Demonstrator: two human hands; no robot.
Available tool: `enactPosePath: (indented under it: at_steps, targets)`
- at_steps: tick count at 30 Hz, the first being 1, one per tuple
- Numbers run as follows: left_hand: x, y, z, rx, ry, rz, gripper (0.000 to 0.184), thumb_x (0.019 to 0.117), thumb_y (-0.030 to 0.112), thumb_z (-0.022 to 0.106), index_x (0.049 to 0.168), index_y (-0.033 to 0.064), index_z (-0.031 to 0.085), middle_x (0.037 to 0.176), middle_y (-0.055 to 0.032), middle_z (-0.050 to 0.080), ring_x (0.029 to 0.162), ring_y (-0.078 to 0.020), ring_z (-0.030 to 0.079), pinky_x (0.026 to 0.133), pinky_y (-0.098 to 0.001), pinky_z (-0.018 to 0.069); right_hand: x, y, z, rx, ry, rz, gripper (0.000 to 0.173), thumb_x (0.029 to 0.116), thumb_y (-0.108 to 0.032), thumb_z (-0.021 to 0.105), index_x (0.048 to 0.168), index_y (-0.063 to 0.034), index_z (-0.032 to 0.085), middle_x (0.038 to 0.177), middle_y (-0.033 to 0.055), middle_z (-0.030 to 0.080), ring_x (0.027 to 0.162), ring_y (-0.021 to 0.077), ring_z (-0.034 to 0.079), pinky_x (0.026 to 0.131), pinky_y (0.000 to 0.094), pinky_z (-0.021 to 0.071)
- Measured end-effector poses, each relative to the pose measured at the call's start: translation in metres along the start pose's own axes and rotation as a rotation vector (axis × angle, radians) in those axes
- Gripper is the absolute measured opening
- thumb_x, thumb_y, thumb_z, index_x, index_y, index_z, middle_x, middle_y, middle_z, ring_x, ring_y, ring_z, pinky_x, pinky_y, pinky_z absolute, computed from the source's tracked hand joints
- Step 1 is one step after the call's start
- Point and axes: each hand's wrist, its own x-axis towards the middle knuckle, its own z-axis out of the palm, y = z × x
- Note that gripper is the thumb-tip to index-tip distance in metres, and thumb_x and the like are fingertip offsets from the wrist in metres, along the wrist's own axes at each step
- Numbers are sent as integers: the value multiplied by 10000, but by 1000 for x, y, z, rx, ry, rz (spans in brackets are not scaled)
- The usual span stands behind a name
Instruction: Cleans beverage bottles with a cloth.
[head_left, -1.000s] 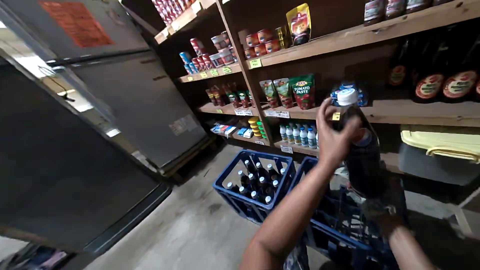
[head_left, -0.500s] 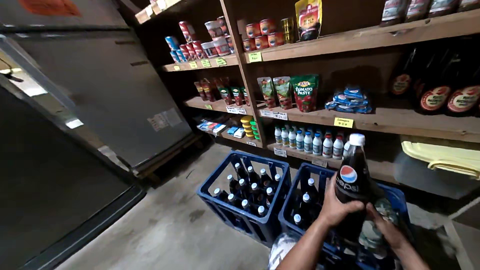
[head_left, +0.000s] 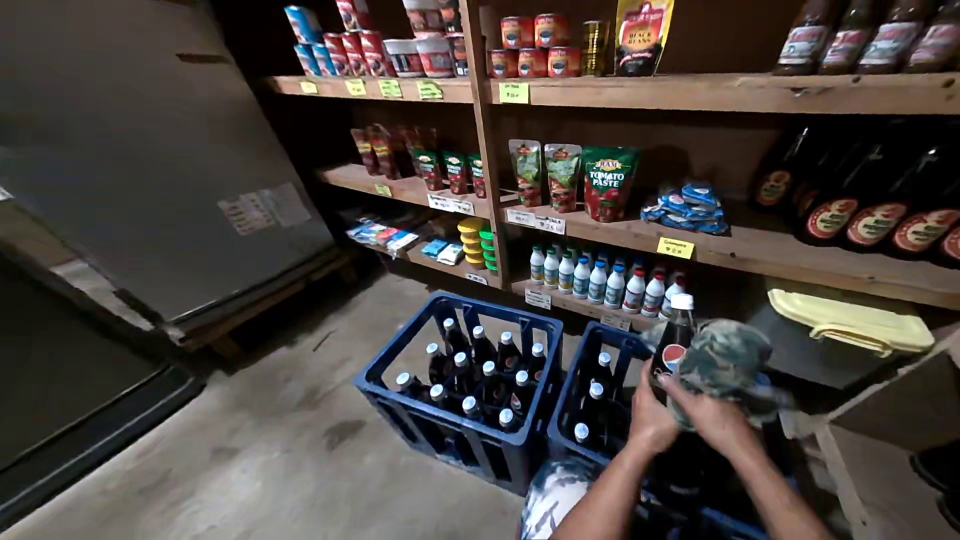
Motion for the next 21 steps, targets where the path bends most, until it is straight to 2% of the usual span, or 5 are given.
enactPosePath:
  at_steps: [5,10,13,18,21]
  targets:
    - [-10,6,1,141,48,-8,1132,661,197,931,1567,-20,287,1542,-268,416,1420,-345,446,1178,-466,373,25,-16,-15,14,-39,113,646,1014,-480,606,1376,54,576,1339,304,609,1322,449,534,1114,623,376]
    - [-16,12,1,-78,-144,-83,1110,700,225,910,1564,-13,256,1467,-248,501,1347,-272,525,1136,-416,433,79,-30,-39,297,108,-49,609,926,-217,775,1389,88,523,1361,252,600,1301,290,564,1132,449,417]
    - [-23,13,-11,-438,-396,-78,846,746,152,799,1447,-34,364,1223,-101,654,1090,-107,652,981,-300,539,83,-5,-50,775,-12,-201,325,903,-55,695,1206,17,604,1031,58,717,941,70,684,863,255,583]
    - [-33,-4,-14,-983,-758,-95,387,711,493,868,989,237,785,887,62,778,791,-28,731,751,-219,602,57,-5,-60,928,-27,-212,196,935,-113,615,1124,-63,623,917,-39,723,856,11,687,811,218,590]
    - [-34,12,-15,-684,-512,-82,736,689,658,814,1168,133,620,982,36,740,877,-22,700,816,-230,579,49,-31,-73,699,201,-201,322,912,-76,723,1199,23,614,1024,34,695,936,28,659,869,226,560]
